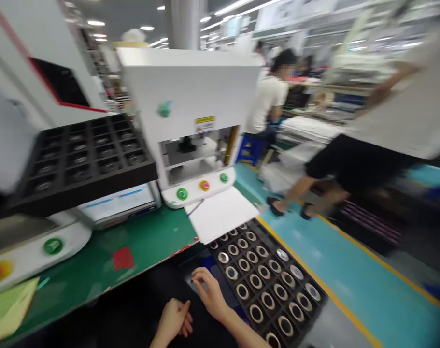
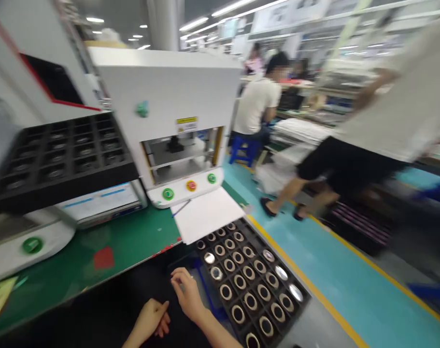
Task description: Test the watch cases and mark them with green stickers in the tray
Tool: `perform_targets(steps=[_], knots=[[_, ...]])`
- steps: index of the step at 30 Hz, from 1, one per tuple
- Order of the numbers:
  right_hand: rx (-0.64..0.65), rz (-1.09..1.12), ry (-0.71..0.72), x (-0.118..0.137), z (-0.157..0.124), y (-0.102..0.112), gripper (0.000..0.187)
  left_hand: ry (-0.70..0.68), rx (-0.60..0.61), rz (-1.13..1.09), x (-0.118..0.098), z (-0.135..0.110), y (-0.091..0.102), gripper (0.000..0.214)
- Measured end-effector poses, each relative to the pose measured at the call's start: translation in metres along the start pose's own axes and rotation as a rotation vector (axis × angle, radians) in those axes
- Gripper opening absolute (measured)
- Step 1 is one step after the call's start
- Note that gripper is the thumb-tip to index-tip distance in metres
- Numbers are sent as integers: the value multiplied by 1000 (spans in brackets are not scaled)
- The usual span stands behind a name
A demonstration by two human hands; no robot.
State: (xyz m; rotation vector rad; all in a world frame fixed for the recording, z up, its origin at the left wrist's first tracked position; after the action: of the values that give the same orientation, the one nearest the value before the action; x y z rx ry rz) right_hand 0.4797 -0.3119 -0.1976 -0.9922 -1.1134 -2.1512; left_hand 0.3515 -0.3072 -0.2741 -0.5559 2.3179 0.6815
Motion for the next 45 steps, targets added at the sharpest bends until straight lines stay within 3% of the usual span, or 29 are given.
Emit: perform_targets(steps=[4, 7, 10, 15, 19, 21, 23, 25, 27, 30, 33, 35, 39, 45], knots=[[303, 184, 66, 42, -28, -62, 26, -7, -82, -90, 14, -42, 4, 36], [559, 243, 77, 46, -46, -106, 35, 30, -271, -156, 35, -80, 29, 15], [754, 195, 114, 46, -62, -135, 51, 36, -496, -182, 52, -135, 56, 10], [848, 24, 179, 44, -76, -136, 66, 61, -978, -102, 58, -260, 81, 20], [831, -70, 197, 41, -80, -134, 68, 330, -1422, -12, 82, -375, 89, 29], [823, -97, 205, 40, -81, -134, 66, 495, -1547, 36, 97, -420, 89, 29], [820, -111, 215, 37, -81, -134, 62, 632, -1549, 87, 111, -444, 88, 29], [817, -114, 224, 35, -82, -133, 60, 700, -1475, 111, 119, -449, 87, 18], [814, -108, 231, 33, -82, -131, 58, 709, -1390, 111, 119, -439, 84, 8], [809, -93, 239, 32, -82, -128, 55, 673, -1272, 95, 103, -403, 68, 7], [802, -78, 245, 31, -82, -126, 51, 623, -1168, 37, 89, -358, 39, 8], [798, -66, 250, 31, -82, -125, 49, 602, -1116, -30, 90, -333, 17, 9], [791, -43, 256, 29, -82, -124, 49, 596, -1078, -217, 122, -304, -15, 17], [793, -34, 252, 29, -82, -125, 50, 604, -1153, -525, 187, -279, -17, 35]])
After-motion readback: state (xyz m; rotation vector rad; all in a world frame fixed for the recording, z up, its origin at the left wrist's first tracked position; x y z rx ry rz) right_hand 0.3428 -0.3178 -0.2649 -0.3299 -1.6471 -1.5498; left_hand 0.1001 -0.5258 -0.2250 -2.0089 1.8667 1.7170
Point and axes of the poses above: each hand's wrist, its own z-axis towards the middle knuckle, its own y-axis out of the back of the hand, x = y × z, the point moved 10 cm from there along z, towards the middle knuckle, and after that the axes turned 10 degrees about -z, right-handed, at the moved point
